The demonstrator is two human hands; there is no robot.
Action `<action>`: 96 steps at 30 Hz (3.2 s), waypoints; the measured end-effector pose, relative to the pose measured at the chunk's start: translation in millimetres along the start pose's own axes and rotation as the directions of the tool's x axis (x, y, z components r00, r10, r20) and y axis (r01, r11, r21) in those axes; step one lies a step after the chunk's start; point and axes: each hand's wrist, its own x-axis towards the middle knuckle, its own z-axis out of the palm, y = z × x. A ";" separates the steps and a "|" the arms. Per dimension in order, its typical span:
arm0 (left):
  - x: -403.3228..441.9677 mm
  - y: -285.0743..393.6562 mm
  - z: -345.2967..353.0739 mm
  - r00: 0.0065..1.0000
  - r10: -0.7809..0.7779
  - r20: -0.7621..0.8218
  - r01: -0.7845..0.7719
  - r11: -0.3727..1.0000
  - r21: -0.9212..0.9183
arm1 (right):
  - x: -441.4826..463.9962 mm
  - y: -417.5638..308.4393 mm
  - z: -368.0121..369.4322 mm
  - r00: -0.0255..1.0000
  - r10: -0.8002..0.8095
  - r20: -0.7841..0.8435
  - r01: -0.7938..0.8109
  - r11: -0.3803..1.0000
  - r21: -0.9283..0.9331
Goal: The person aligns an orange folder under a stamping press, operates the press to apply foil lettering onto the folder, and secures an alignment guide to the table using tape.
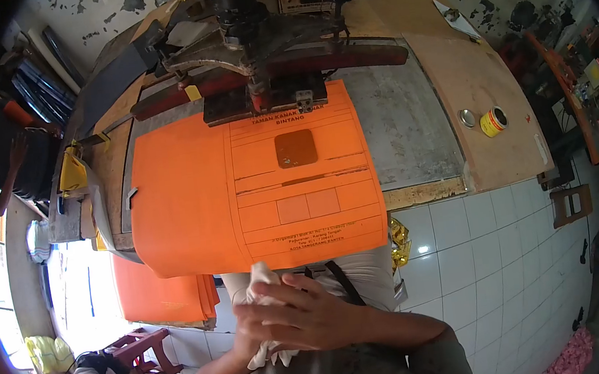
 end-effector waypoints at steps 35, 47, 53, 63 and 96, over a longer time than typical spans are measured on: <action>87.4 109.1 -374.2 0.471 0.834 -0.288 0.333 0.135 0.933 | -70.5 115.4 -92.3 0.670 0.657 -0.345 -0.735 0.652 -0.187; 117.7 84.7 -307.6 0.837 0.510 -0.198 -0.080 0.472 0.878 | -70.5 129.0 -93.0 0.654 0.677 -0.337 -0.753 0.626 -0.203; 147.4 99.1 -347.9 0.664 0.725 -0.183 0.100 0.156 0.983 | -61.9 140.7 -99.8 0.650 0.683 -0.333 -0.759 0.603 -0.246; 176.6 101.9 -361.3 0.645 0.755 -0.121 0.303 -0.108 0.947 | 3.5 219.1 -125.7 0.659 0.737 -0.153 -0.741 0.600 -0.301; 192.1 86.2 -303.3 0.725 0.551 -0.414 0.165 0.444 0.881 | 36.5 311.8 -90.0 0.452 0.892 0.016 -0.890 0.450 0.067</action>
